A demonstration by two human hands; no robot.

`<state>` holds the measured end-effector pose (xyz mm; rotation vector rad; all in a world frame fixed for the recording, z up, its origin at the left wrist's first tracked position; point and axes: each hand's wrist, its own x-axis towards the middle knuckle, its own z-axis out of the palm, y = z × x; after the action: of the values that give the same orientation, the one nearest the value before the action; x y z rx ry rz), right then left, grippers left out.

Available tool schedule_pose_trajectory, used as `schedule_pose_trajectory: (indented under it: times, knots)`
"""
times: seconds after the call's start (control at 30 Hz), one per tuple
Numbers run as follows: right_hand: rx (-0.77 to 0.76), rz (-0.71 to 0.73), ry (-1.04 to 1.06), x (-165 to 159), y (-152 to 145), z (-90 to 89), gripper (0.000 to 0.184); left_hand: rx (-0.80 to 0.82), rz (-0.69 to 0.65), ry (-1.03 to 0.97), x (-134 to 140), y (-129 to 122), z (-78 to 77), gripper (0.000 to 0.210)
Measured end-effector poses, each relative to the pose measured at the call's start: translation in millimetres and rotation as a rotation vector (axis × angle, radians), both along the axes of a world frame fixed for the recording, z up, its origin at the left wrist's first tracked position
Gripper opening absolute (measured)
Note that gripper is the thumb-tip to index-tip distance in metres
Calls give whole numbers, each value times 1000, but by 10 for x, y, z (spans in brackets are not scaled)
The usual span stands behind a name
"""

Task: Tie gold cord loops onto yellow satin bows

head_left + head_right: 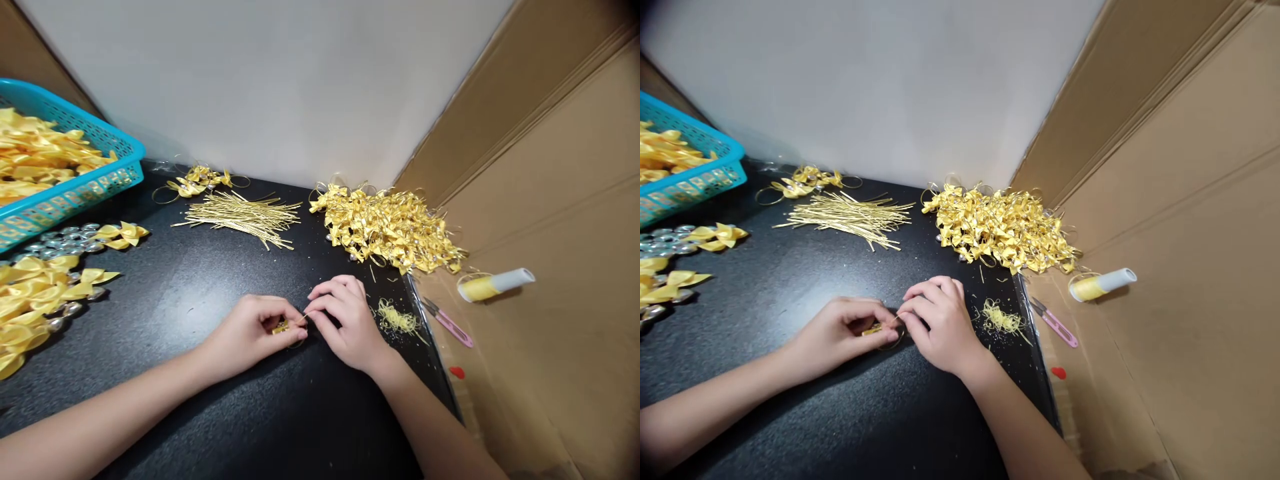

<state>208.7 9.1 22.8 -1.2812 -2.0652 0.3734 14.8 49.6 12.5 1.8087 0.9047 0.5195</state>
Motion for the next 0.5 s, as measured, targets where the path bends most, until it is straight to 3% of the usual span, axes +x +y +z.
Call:
schedule_pose_trajectory:
  times: [0.13,0.23,0.37,0.5]
  knots:
    - [-198,99,73,-104,-128,76,14,261,-47,-16,-14,-28,-40,20]
    - [-228,38,225,-189,-176,14,16,333,-65,-24,-30,-40,-69,20]
    - [-194,-117,389,-249,-163,-125,16,199,20,-57,-30,-51,-98,9]
    - [-126,-167,389,-284,-144,-211,16,25,94,-148,-25,-45,-147,31]
